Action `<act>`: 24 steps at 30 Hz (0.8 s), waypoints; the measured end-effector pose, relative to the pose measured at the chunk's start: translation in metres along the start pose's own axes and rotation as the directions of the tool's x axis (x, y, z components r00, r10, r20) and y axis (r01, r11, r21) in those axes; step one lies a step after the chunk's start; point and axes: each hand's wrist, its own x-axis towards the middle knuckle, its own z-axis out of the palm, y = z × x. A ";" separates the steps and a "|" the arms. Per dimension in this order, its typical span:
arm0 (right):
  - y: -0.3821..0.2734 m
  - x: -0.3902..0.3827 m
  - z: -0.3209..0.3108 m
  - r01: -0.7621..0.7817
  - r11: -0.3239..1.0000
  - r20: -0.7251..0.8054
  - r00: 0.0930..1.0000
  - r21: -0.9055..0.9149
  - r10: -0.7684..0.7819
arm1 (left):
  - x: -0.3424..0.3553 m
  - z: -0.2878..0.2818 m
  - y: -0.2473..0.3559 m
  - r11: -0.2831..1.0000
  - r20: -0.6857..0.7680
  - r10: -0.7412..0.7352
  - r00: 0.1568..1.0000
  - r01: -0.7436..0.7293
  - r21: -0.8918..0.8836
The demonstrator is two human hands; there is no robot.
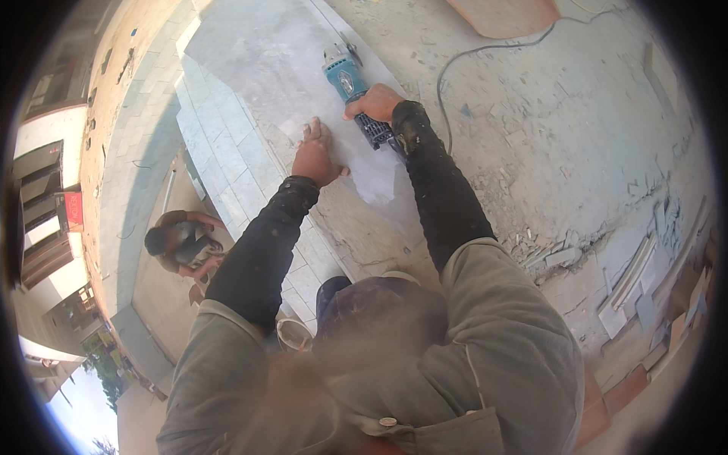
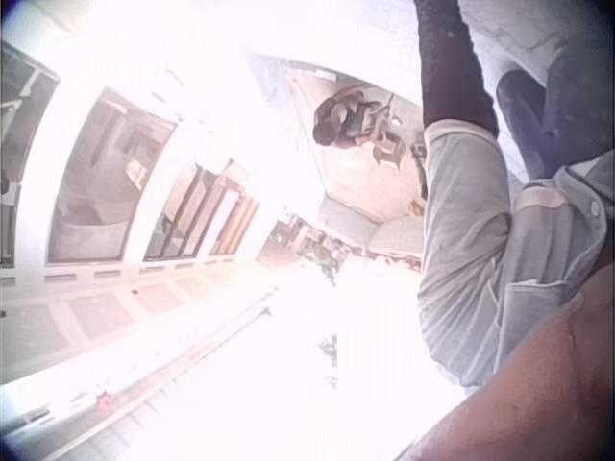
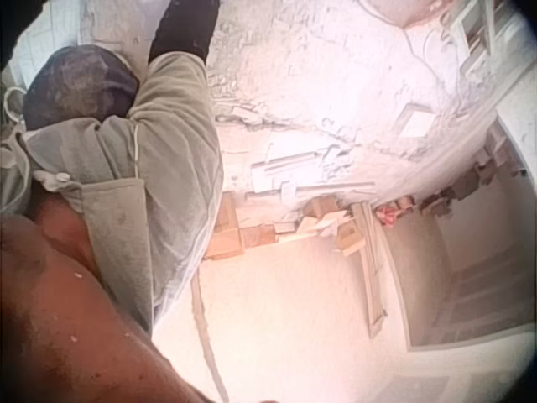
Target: The person uses a power grinder to cut and shape a large stone slab held on a workspace while another person works nearby.
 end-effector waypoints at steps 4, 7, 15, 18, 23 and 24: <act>0.000 -0.005 0.001 0.013 1.000 -0.019 1.000 0.008 -0.012 | -0.001 0.000 0.000 1.000 -0.005 -0.007 1.000 0.007 -0.003; 0.001 -0.007 0.002 0.005 1.000 -0.026 1.000 0.017 -0.005 | -0.001 0.000 0.000 1.000 0.000 -0.007 1.000 0.007 0.001; 0.006 -0.009 0.001 0.001 0.999 -0.022 1.000 -0.037 -0.002 | 0.000 0.000 0.000 1.000 0.001 -0.001 1.000 0.001 0.009; 0.010 -0.010 0.002 0.014 0.999 -0.031 0.999 -0.036 -0.015 | 0.001 0.001 0.000 1.000 -0.004 0.002 1.000 -0.002 0.004; 0.008 -0.023 0.004 0.019 0.999 -0.041 0.999 -0.037 -0.021 | 0.000 0.001 -0.001 1.000 -0.008 0.001 1.000 -0.001 -0.007; 0.009 -0.025 0.004 0.021 0.999 -0.046 0.999 -0.040 -0.023 | 0.001 0.000 0.000 1.000 -0.007 0.004 1.000 -0.004 -0.010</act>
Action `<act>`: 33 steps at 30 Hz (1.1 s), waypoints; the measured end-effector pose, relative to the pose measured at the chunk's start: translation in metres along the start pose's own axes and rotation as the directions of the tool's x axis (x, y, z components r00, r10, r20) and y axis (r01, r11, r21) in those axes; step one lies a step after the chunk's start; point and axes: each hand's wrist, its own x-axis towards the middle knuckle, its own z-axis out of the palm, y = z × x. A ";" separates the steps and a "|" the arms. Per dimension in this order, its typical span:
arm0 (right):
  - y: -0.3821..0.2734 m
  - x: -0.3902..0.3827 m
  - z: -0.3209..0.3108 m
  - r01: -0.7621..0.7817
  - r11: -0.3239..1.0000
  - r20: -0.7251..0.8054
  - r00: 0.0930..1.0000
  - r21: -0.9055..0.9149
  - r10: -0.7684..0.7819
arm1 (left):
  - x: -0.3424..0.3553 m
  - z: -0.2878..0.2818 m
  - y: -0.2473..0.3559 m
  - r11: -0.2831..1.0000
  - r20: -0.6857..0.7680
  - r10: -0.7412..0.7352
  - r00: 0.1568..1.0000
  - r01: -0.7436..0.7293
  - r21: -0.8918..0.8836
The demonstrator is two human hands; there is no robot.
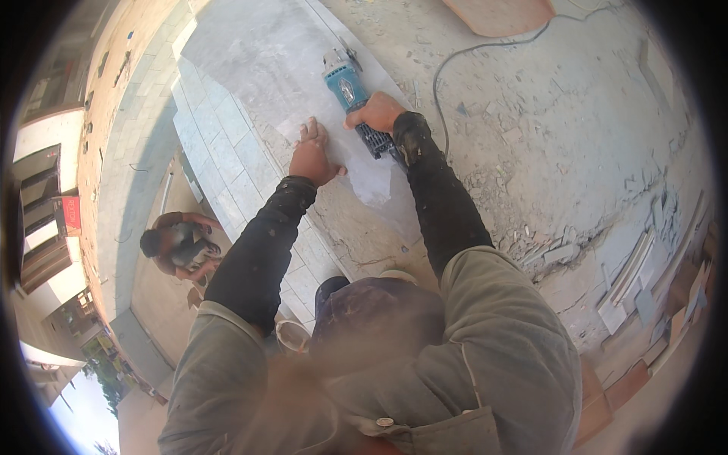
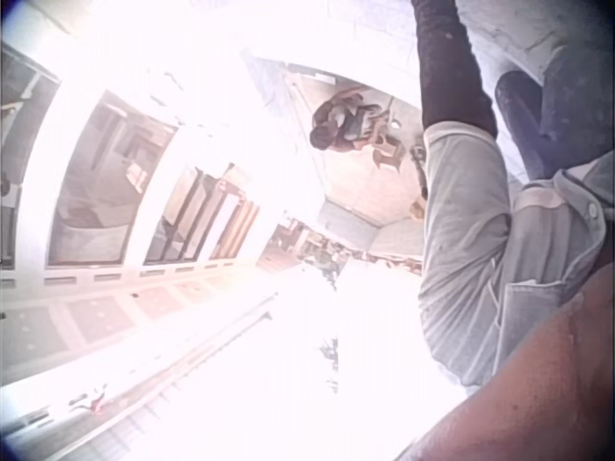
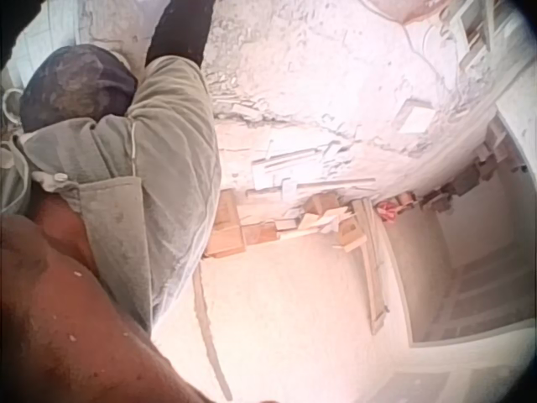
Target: The person uses a power grinder to cut and shape a large stone slab held on a workspace while another person works nearby.
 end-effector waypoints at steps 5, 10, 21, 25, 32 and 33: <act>-0.008 -0.015 0.002 -0.038 0.998 -0.019 0.999 -0.048 0.037 | -0.002 -0.002 0.000 1.000 0.009 -0.005 1.000 0.005 -0.005; 0.008 -0.020 0.004 0.006 0.997 -0.036 0.999 -0.075 -0.009 | 0.000 0.000 0.001 1.000 0.001 0.002 1.000 -0.002 -0.004; 0.018 -0.047 0.001 0.075 0.987 -0.004 0.997 -0.143 -0.077 | -0.004 -0.004 0.006 1.000 0.016 -0.005 1.000 0.005 -0.021; 0.016 -0.053 0.001 0.010 0.991 -0.016 1.000 -0.130 -0.012 | -0.003 -0.003 0.007 0.999 0.009 -0.001 1.000 0.001 -0.033; 0.022 -0.054 0.003 0.056 0.978 -0.037 0.997 -0.202 -0.064 | -0.004 -0.001 0.005 1.000 -0.004 0.013 1.000 -0.013 -0.012; 0.020 -0.054 0.002 0.049 0.980 -0.021 0.998 -0.193 -0.054 | -0.004 0.000 0.004 1.000 -0.003 0.014 1.000 -0.014 -0.013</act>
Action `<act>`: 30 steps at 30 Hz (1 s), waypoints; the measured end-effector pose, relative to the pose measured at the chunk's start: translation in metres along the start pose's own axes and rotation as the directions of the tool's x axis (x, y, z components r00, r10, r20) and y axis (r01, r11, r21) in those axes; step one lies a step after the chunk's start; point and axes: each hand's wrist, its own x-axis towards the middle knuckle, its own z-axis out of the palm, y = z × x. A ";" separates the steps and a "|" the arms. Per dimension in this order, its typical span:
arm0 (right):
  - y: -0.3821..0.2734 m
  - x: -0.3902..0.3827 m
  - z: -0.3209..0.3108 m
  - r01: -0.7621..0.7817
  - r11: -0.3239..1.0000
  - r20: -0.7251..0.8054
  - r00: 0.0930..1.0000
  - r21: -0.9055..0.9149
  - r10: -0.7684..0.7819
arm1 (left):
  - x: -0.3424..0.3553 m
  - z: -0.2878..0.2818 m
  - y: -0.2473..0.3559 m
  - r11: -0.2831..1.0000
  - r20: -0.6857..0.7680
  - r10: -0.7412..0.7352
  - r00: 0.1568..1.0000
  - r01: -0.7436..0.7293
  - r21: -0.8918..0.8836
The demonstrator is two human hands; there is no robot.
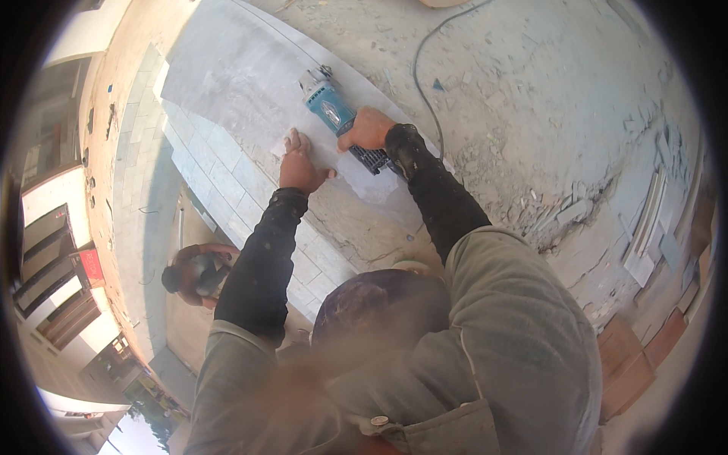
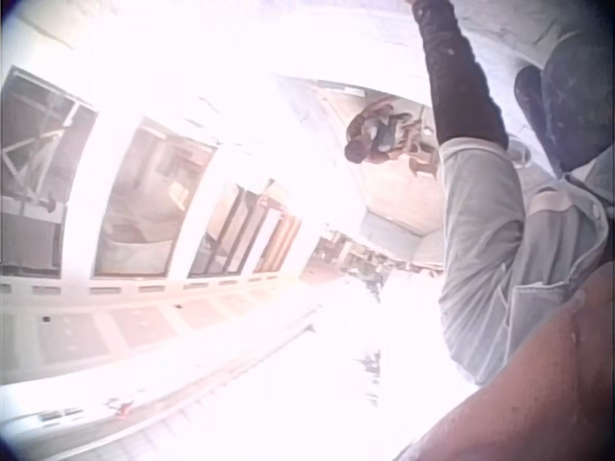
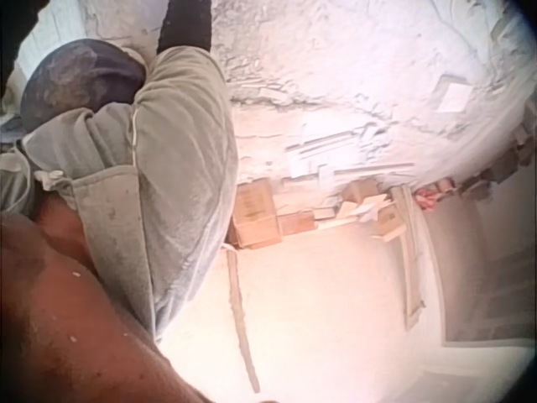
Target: The person uses a power grinder to cut and shape a large stone slab held on a workspace while another person works nearby.
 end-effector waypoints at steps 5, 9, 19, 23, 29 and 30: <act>-0.004 0.009 -0.001 -0.004 1.000 0.010 1.000 -0.004 0.004 | 0.001 0.000 0.004 1.000 0.017 -0.003 1.000 0.003 0.003; -0.009 0.020 -0.003 -0.009 0.998 0.004 1.000 0.056 0.009 | 0.001 0.000 0.003 1.000 0.012 -0.004 1.000 0.004 -0.001; -0.010 0.042 -0.006 -0.064 0.992 0.046 0.997 0.105 0.059 | 0.001 -0.001 0.005 1.000 0.012 -0.013 1.000 0.013 -0.026; -0.011 0.040 -0.006 -0.076 0.987 0.046 0.996 0.142 0.070 | 0.001 -0.003 0.006 1.000 0.014 -0.017 1.000 0.018 -0.015; -0.012 0.026 -0.006 -0.046 0.990 0.036 0.998 0.131 0.042 | 0.000 -0.002 0.004 1.000 0.005 -0.009 1.000 0.009 -0.015; -0.013 0.022 -0.006 -0.049 0.994 0.026 0.999 0.100 0.046 | -0.001 -0.001 0.003 1.000 0.008 -0.009 1.000 0.009 -0.016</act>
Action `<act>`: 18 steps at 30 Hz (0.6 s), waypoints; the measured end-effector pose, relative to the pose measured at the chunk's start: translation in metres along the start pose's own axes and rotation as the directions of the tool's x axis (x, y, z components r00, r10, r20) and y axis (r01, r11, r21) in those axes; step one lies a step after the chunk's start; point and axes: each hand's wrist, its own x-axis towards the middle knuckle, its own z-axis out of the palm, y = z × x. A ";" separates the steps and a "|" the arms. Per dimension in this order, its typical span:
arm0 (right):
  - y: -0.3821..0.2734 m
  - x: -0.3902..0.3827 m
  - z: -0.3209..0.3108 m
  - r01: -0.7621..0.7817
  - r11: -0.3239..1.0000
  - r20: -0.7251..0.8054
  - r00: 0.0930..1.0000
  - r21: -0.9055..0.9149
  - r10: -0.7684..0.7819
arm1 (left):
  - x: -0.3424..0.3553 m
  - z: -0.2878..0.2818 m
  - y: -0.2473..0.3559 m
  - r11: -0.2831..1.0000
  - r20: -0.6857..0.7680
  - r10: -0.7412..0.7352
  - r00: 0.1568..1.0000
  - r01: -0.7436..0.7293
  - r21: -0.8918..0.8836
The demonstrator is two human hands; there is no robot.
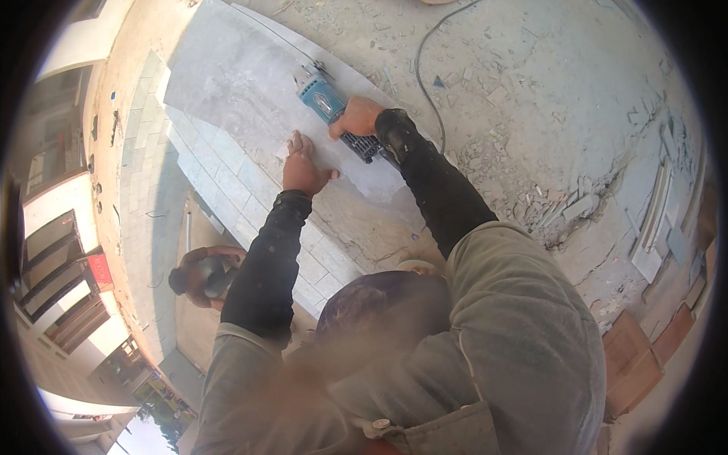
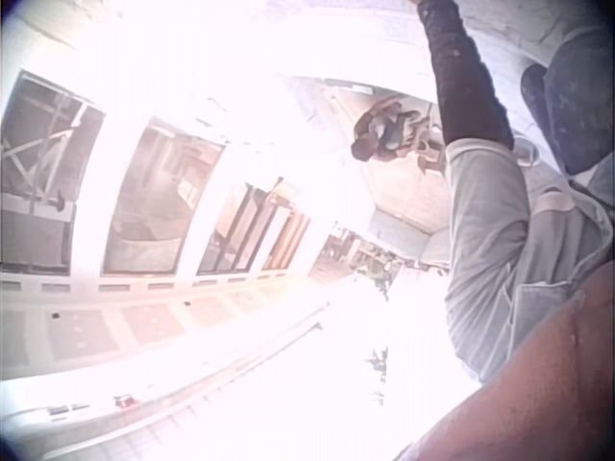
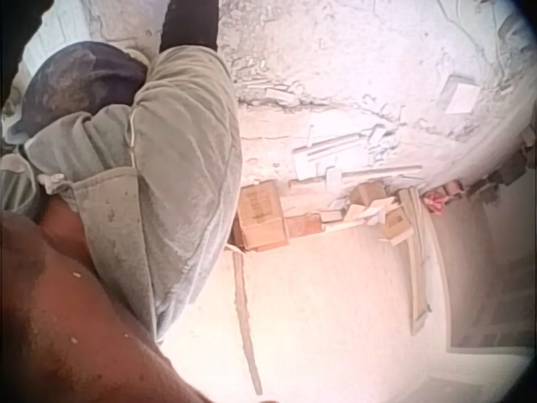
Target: The person uses a power grinder to cut and shape a large stone slab held on a workspace while another person works nearby.
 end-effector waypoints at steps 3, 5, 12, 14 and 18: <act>0.004 -0.005 0.003 0.013 0.999 -0.010 1.000 -0.036 -0.014 | -0.003 0.007 -0.004 0.999 -0.028 0.027 0.999 -0.027 0.019; 0.006 -0.008 0.002 0.027 0.999 -0.009 1.000 -0.046 -0.028 | -0.003 0.022 -0.011 0.995 -0.098 0.087 0.991 -0.081 0.058; 0.021 -0.017 0.005 0.052 0.995 -0.029 0.998 -0.086 -0.054 | -0.030 0.013 0.018 0.995 0.008 0.102 0.995 -0.103 0.016; 0.021 -0.021 0.006 0.053 0.995 -0.027 0.998 -0.090 -0.055 | -0.038 0.009 0.028 0.997 0.085 0.070 0.994 -0.066 -0.045; 0.022 -0.025 0.008 0.045 0.994 -0.017 0.999 -0.095 -0.047 | -0.042 0.018 0.027 0.997 0.092 0.078 0.993 -0.076 -0.024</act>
